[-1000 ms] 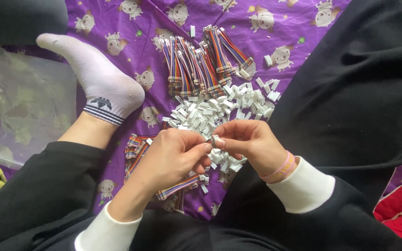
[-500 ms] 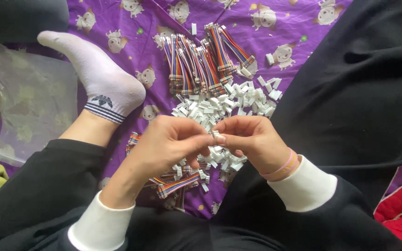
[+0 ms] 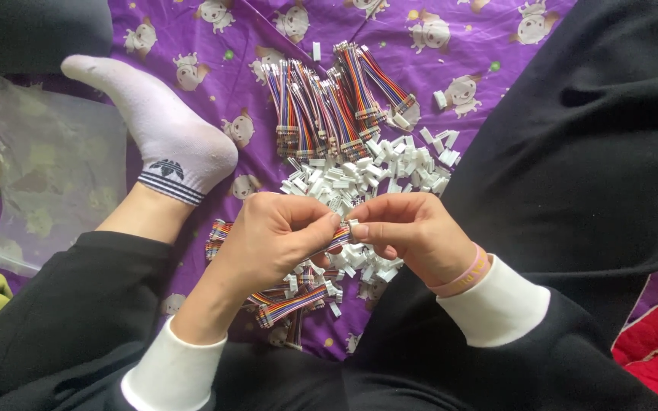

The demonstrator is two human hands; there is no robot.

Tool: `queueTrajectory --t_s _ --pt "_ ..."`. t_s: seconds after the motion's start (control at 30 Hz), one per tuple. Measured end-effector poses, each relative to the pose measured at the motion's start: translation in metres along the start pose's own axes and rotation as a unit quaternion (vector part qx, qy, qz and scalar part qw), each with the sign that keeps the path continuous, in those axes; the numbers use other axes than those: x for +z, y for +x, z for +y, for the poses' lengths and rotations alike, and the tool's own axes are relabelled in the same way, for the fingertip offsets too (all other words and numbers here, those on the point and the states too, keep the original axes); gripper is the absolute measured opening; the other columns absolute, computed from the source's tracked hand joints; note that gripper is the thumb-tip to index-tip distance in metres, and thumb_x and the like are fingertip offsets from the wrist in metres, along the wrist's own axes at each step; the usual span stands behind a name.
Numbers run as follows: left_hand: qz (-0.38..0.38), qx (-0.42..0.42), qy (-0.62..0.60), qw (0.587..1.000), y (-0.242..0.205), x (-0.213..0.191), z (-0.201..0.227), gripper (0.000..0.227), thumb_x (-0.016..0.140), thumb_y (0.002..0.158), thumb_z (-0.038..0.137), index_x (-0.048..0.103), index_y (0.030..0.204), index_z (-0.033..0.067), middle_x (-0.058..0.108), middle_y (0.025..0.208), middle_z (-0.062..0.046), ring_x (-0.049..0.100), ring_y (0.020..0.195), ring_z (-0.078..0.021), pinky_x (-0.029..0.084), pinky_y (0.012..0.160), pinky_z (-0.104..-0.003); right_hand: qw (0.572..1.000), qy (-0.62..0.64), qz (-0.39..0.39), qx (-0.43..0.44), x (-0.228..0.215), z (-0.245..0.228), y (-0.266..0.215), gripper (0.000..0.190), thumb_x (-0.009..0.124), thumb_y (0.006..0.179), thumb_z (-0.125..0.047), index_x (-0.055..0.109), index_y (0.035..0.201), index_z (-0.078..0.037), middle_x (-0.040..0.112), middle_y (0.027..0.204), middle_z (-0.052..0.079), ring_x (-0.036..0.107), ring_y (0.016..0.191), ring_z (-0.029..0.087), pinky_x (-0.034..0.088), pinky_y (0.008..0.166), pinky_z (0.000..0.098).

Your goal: Manually attaching white plastic connectors to the ends of multi-colored ribbon cables.

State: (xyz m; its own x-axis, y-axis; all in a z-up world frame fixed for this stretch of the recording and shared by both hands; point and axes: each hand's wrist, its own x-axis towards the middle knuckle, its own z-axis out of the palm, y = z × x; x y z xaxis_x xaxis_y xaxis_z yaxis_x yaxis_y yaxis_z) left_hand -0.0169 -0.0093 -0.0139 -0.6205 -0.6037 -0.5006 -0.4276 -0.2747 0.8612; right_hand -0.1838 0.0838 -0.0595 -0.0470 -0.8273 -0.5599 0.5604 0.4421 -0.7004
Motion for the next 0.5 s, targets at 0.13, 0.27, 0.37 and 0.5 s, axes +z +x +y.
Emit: queueTrajectory --t_s 0.13,0.27,0.37,0.5 --pt "-0.008 -0.003 0.006 1.0 0.001 -0.002 -0.003 0.013 0.066 0.079 0.013 0.076 0.076 0.0043 0.07 0.056 -0.01 0.069 0.049 -0.0136 0.052 0.051 -0.022 1.0 0.015 0.006 0.013 0.001 0.0 -0.001 0.018 0.07 0.068 0.008 0.067 0.085 0.013 0.062 0.062 0.02 0.046 0.046 0.01 0.038 0.039 0.0195" --pt "-0.008 0.014 0.03 0.999 -0.002 0.002 0.004 0.016 0.063 0.081 0.013 0.075 0.077 0.0043 0.069 0.054 -0.01 0.067 0.048 -0.0143 0.05 0.052 -0.024 1.0 0.007 0.011 0.011 -0.001 0.003 -0.001 0.018 0.07 0.067 0.008 0.067 0.084 0.013 0.062 0.061 0.02 0.046 0.046 0.01 0.037 0.038 0.019" --pt "-0.01 0.02 0.03 0.999 0.001 0.005 0.005 0.017 0.062 0.082 0.014 0.075 0.077 0.0051 0.069 0.053 -0.009 0.066 0.049 -0.013 0.049 0.052 -0.023 1.0 0.002 0.008 0.009 -0.004 0.002 0.0 0.018 0.071 0.067 0.007 0.068 0.084 0.013 0.062 0.061 0.02 0.045 0.046 0.009 0.037 0.038 0.0189" --pt "-0.022 0.03 0.027 0.999 0.001 0.003 -0.002 0.017 0.061 0.083 0.013 0.076 0.079 0.0056 0.07 0.055 -0.009 0.067 0.051 -0.0131 0.048 0.053 -0.022 1.0 0.002 0.003 0.013 -0.005 0.005 0.001 0.018 0.071 0.067 0.007 0.068 0.084 0.012 0.063 0.062 0.022 0.045 0.046 0.01 0.038 0.039 0.0194"
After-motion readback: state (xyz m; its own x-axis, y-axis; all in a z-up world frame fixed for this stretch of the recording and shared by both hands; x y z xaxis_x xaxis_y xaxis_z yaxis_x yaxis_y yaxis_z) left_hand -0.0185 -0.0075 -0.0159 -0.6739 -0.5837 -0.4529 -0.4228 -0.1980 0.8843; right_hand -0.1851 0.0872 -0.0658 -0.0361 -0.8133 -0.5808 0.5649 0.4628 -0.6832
